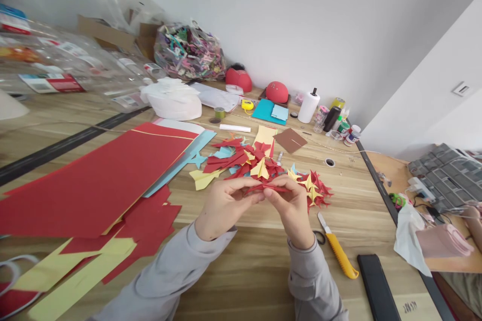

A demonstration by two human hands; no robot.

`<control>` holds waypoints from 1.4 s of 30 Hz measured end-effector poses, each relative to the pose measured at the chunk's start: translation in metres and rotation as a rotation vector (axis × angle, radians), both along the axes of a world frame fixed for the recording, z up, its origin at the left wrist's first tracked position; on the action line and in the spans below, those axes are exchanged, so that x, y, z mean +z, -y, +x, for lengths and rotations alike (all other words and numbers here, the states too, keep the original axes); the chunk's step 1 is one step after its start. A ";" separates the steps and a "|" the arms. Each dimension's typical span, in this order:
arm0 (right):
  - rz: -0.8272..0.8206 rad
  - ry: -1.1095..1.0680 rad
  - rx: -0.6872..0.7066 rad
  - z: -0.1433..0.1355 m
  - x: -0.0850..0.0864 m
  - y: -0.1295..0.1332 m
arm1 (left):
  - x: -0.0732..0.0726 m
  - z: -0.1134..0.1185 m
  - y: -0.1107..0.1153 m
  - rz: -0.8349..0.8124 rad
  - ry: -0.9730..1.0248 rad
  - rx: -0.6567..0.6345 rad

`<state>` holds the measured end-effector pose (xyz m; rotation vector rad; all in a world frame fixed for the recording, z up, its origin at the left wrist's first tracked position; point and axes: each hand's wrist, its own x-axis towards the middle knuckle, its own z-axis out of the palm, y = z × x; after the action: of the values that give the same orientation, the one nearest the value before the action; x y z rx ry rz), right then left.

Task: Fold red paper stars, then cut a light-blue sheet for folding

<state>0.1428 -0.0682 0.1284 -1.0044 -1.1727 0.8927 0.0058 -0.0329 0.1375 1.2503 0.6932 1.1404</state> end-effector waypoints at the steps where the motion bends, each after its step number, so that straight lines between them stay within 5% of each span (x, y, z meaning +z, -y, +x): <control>1: 0.006 0.035 0.012 0.001 0.001 0.000 | 0.000 0.000 0.000 0.005 -0.002 0.007; 20: 0.075 0.091 -0.197 -0.004 -0.004 0.001 | 0.003 0.000 0.000 -0.077 0.025 -0.011; 26: 0.061 0.053 -0.188 -0.002 -0.001 0.000 | 0.001 0.001 -0.002 -0.121 0.071 -0.024; 37: 0.027 0.089 -0.012 0.000 0.001 0.002 | -0.003 -0.005 -0.007 0.140 0.034 0.120; 42: 0.002 0.049 0.032 -0.002 0.000 0.001 | -0.003 -0.003 -0.007 0.028 0.134 0.131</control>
<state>0.1405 -0.0690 0.1280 -1.0130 -1.2338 0.8961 0.0032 -0.0261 0.1349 1.1528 0.6679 1.3334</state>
